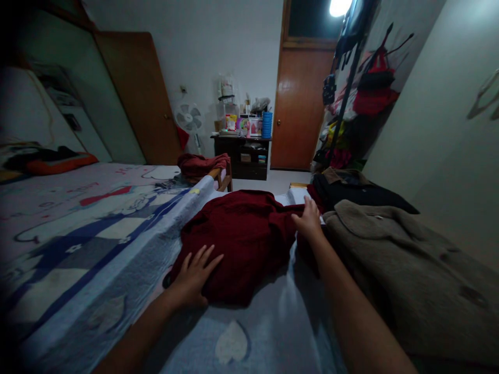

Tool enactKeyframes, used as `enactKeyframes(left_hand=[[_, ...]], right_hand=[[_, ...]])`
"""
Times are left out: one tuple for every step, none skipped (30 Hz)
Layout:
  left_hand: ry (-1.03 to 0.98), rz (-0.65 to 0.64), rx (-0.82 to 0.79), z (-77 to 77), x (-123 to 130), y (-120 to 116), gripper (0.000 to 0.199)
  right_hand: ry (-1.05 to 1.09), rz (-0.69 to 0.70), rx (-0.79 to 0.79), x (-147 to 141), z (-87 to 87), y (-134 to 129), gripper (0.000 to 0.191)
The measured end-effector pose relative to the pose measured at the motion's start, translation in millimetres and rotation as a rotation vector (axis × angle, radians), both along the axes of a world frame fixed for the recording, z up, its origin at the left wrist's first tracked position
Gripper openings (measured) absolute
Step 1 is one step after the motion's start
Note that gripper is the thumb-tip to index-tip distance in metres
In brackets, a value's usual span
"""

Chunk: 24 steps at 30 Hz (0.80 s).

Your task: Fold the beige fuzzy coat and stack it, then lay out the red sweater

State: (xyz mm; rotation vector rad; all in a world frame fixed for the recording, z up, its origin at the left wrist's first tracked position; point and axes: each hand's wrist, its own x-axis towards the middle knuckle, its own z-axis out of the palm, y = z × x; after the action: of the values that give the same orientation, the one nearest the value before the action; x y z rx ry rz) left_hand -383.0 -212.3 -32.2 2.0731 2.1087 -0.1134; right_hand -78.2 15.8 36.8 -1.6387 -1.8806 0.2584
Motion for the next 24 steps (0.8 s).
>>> enactKeyframes(left_hand=[[0.023,0.007,0.018,-1.9,0.4,-1.5,0.115],[0.038,0.013,0.033,-3.5,0.4,-2.9,0.114],[0.045,0.02,0.043,-4.8,0.1,-4.0,0.112],[0.042,0.025,0.051,-5.8,-0.6,-4.9,0.11],[0.033,0.032,0.058,-6.5,-1.6,-5.3,0.109],[0.02,0.04,0.065,-7.0,-3.0,-5.4,0.108],[0.004,0.047,0.073,-7.5,-4.6,-5.1,0.107],[-0.011,0.052,0.085,-8.0,-6.4,-4.5,0.105],[-0.026,0.05,0.097,-8.5,-8.4,-3.6,0.103],[-0.041,0.041,0.108,-8.9,-10.5,-2.4,0.099],[-0.057,0.028,0.117,-9.1,-12.4,-1.0,0.094],[-0.076,0.012,0.128,-8.9,-14.3,0.4,0.087],[-0.102,-0.002,0.145,-8.0,-15.9,1.9,0.079],[-0.135,-0.013,0.166,-6.3,-17.2,3.2,0.072],[-0.173,-0.02,0.192,-3.8,-18.4,4.2,0.067],[-0.214,-0.02,0.228,-0.5,-19.5,5.0,0.063],[-0.255,-0.015,0.276,3.2,-20.6,5.4,0.061],[-0.293,-0.003,0.333,7.3,-21.8,5.4,0.059],[-0.324,0.013,0.396,11.2,-23.3,5.2,0.056],[-0.35,0.035,0.464,14.7,-24.9,4.9,0.053],[-0.369,0.06,0.526,17.5,-26.6,4.7,0.049],[-0.383,0.082,0.566,19.5,-28.3,4.8,0.046],[-0.391,0.091,0.568,20.4,-29.7,5.4,0.044],[-0.392,0.09,0.527,20.7,-30.7,6.2,0.043]], right_hand=[[-0.145,-0.023,-0.066,-1.6,-8.1,-7.8,0.087],[-0.266,-0.014,-0.147,-3.5,-16.1,-15.8,0.091],[-0.362,0.013,-0.231,-5.3,-23.5,-23.4,0.093],[-0.436,0.028,-0.31,-6.8,-29.6,-29.9,0.096],[-0.501,0.045,-0.373,-8.0,-34.3,-34.9,0.097],[-0.557,0.056,-0.421,-8.6,-37.4,-38.1,0.098],[-0.608,0.063,-0.452,-8.7,-38.9,-39.5,0.098],[-0.655,0.076,-0.467,-8.3,-38.9,-39.5,0.096],[-0.698,0.095,-0.471,-7.5,-37.7,-38.1,0.092],[-0.736,0.115,-0.466,-6.5,-35.6,-35.9,0.086],[-0.767,0.123,-0.455,-5.4,-33.0,-33.1,0.081],[-0.79,0.115,-0.438,-4.4,-30.3,-30.2,0.078],[-0.803,0.086,-0.42,-3.5,-27.7,-27.3,0.077],[-0.803,0.041,-0.407,-2.7,-25.6,-24.6,0.078],[-0.782,-0.009,-0.406,-2.2,-24.1,-22.3,0.08],[-0.747,-0.048,-0.417,-1.7,-23.2,-20.5,0.079],[-0.706,-0.068,-0.436,-1.2,-23.0,-19.0,0.076],[-0.667,-0.072,-0.457,-0.5,-23.4,-17.8,0.07],[-0.634,-0.063,-0.476,0.4,-24.4,-16.7,0.064],[-0.609,-0.05,-0.488,1.5,-25.9,-15.8,0.057],[-0.591,-0.038,-0.49,2.9,-27.7,-14.6,0.052],[-0.575,-0.028,-0.485,4.4,-29.6,-13.2,0.048],[-0.554,-0.019,-0.476,5.9,-31.5,-11.3,0.046],[-0.529,-0.01,-0.464,7.4,-33.1,-8.8,0.043]])
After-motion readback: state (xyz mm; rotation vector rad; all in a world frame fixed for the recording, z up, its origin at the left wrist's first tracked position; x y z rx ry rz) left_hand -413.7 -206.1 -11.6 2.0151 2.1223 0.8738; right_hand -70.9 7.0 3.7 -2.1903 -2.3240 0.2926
